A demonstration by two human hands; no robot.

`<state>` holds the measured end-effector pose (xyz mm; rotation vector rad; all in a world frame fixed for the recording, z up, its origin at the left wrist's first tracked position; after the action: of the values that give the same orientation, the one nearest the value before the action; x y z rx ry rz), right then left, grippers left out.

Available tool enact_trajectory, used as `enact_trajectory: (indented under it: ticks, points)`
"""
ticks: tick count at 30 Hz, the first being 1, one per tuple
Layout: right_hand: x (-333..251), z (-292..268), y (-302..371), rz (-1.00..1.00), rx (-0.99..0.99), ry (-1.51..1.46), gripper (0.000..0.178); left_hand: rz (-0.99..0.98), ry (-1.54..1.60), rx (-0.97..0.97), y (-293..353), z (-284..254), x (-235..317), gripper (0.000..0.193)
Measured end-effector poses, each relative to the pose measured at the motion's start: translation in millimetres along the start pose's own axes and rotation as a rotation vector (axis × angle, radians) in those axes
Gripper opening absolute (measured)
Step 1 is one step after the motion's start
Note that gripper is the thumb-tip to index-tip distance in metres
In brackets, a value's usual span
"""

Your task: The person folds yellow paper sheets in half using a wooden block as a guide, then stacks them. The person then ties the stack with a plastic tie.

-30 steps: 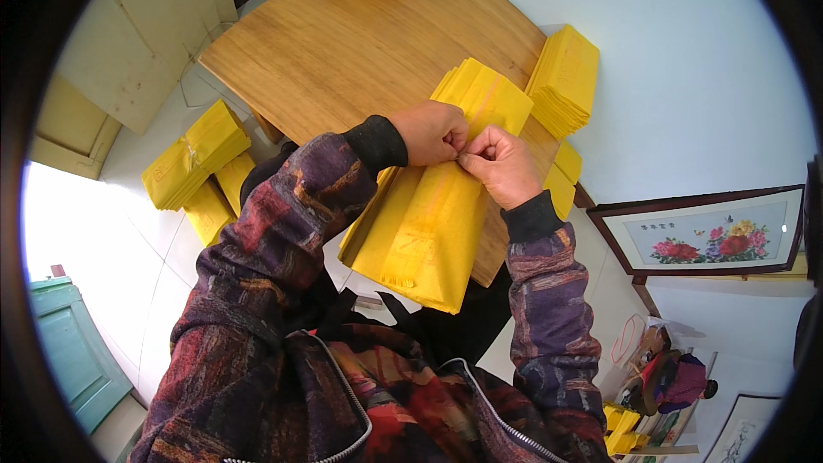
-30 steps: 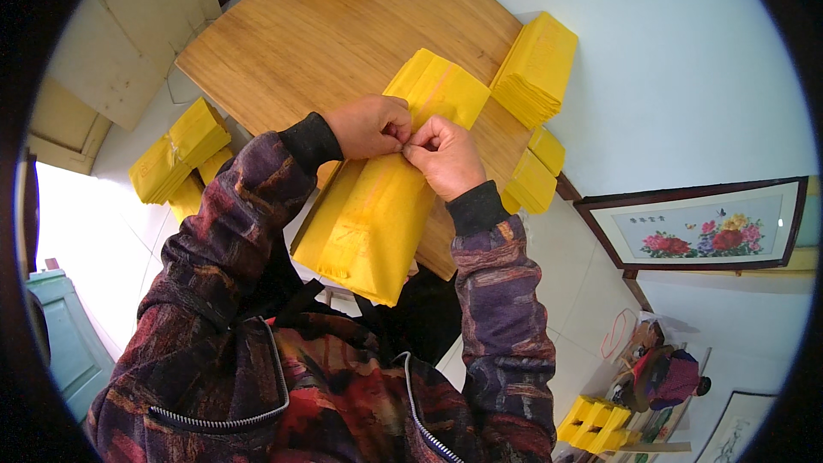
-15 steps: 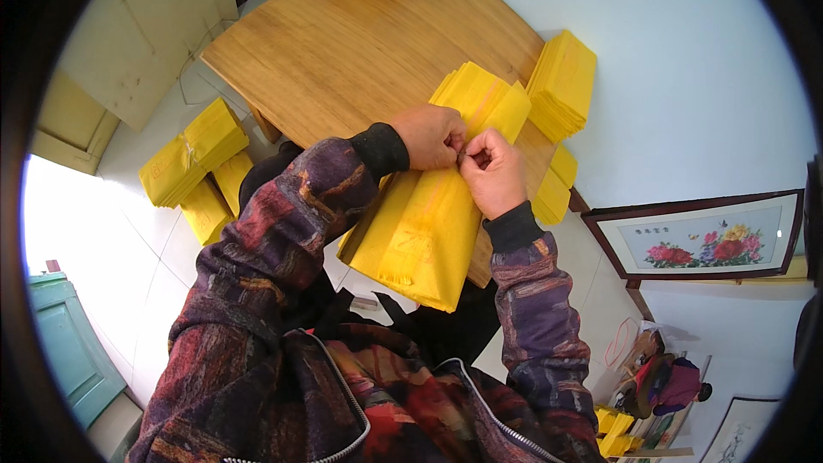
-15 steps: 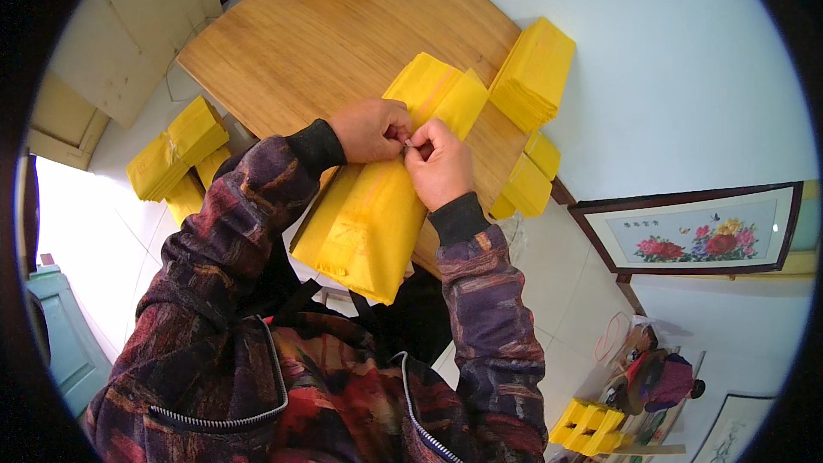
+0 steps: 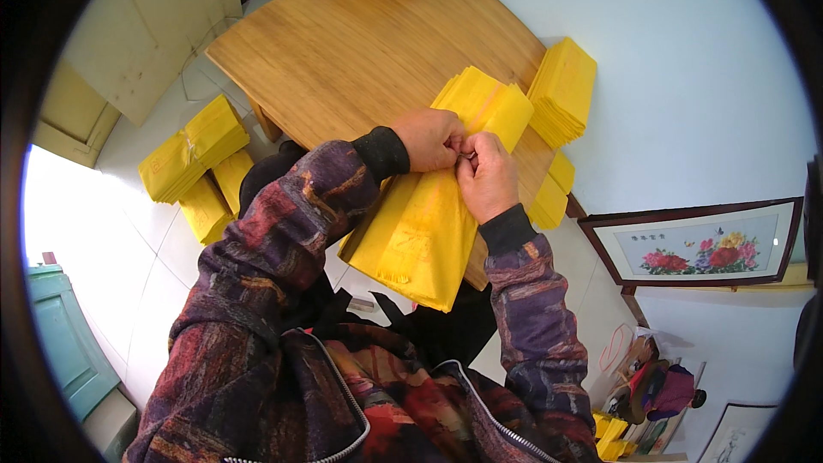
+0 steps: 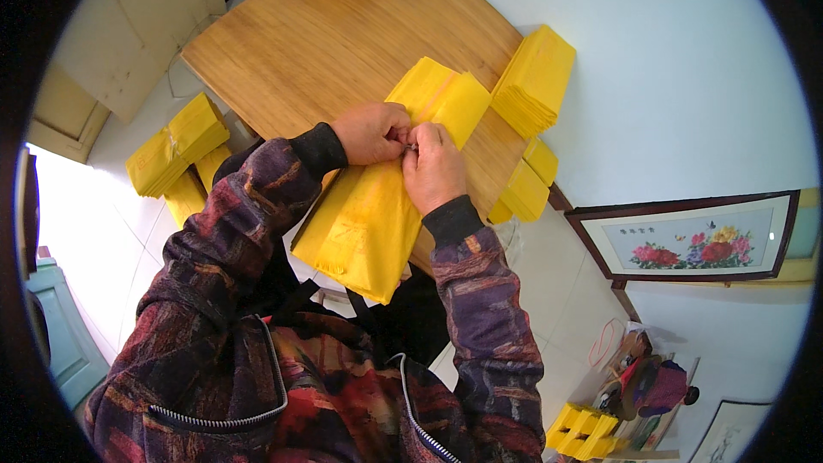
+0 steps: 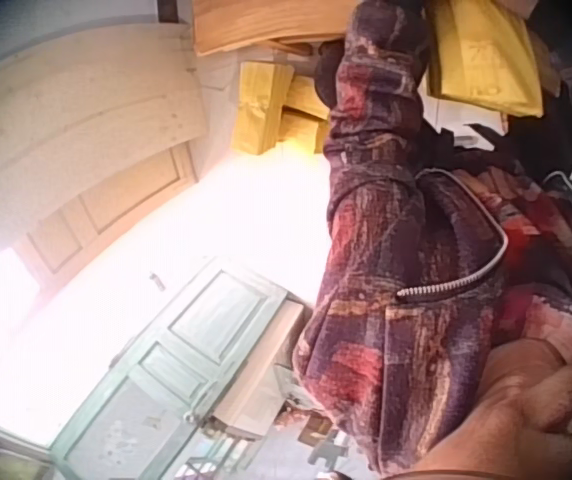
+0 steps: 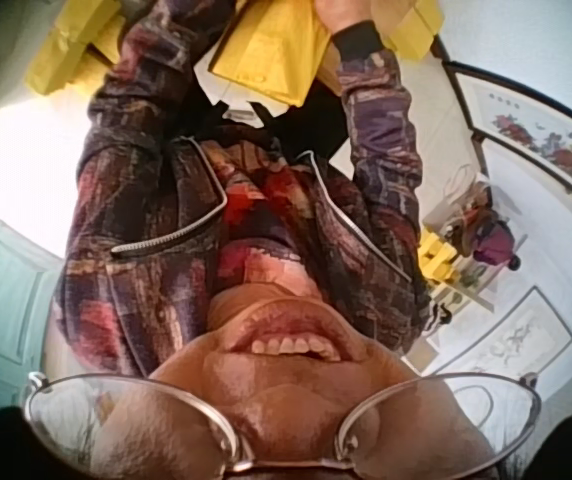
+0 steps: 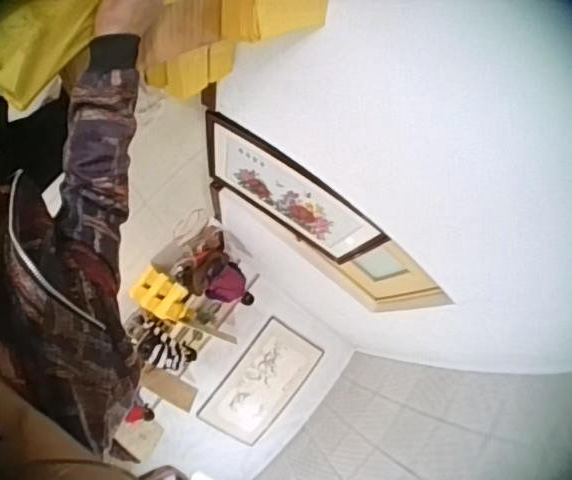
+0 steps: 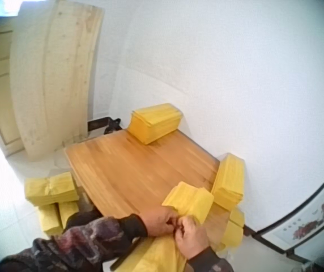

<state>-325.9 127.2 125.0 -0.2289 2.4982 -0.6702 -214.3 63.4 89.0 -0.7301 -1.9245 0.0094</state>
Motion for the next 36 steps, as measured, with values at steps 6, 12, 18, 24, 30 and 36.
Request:
enact_trajectory:
  ticks: [6, 12, 18, 24, 30, 36]
  points:
    - [-6.1, -0.5, 0.3, -0.101, 0.096, 0.042, 0.015, -0.016, 0.055, 0.01, 2.1, -0.5, 0.3, 0.012]
    - [-7.3, -0.2, 0.3, -0.097, 0.098, 0.073, 0.015, -0.011, 0.036, -0.031, 1.0, 0.0, -0.4, 0.011]
    - [-7.0, 1.5, 0.7, -0.063, 0.044, 0.125, 0.017, -0.035, 0.036, -0.026, 2.3, 0.0, -0.7, 0.011]
    - [-6.0, 1.8, 0.9, -0.09, 0.033, 0.133, 0.018, -0.059, 0.089, -0.025, 3.8, -2.2, -1.7, 0.01]
    - [-9.0, -0.7, 4.3, -0.15, 0.107, 0.093, 0.013, -0.076, 0.194, 0.021, 3.0, -2.6, 2.2, 0.008]
    - [-8.6, -1.9, 5.6, -0.159, 0.132, 0.09, 0.008, -0.03, 0.166, -0.039, -0.9, -1.4, 4.9, 0.01]
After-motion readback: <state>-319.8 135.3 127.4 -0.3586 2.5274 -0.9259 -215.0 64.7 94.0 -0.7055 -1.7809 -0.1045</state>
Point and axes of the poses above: each hand's wrist, its own y-axis away from the middle knuckle, its own z-axis out of the palm, x = y × z, the point moved 4 cm from there along -y, towards the middle knuckle, and after that the axes turned 15 degrees about x, right-handed, at the moved point
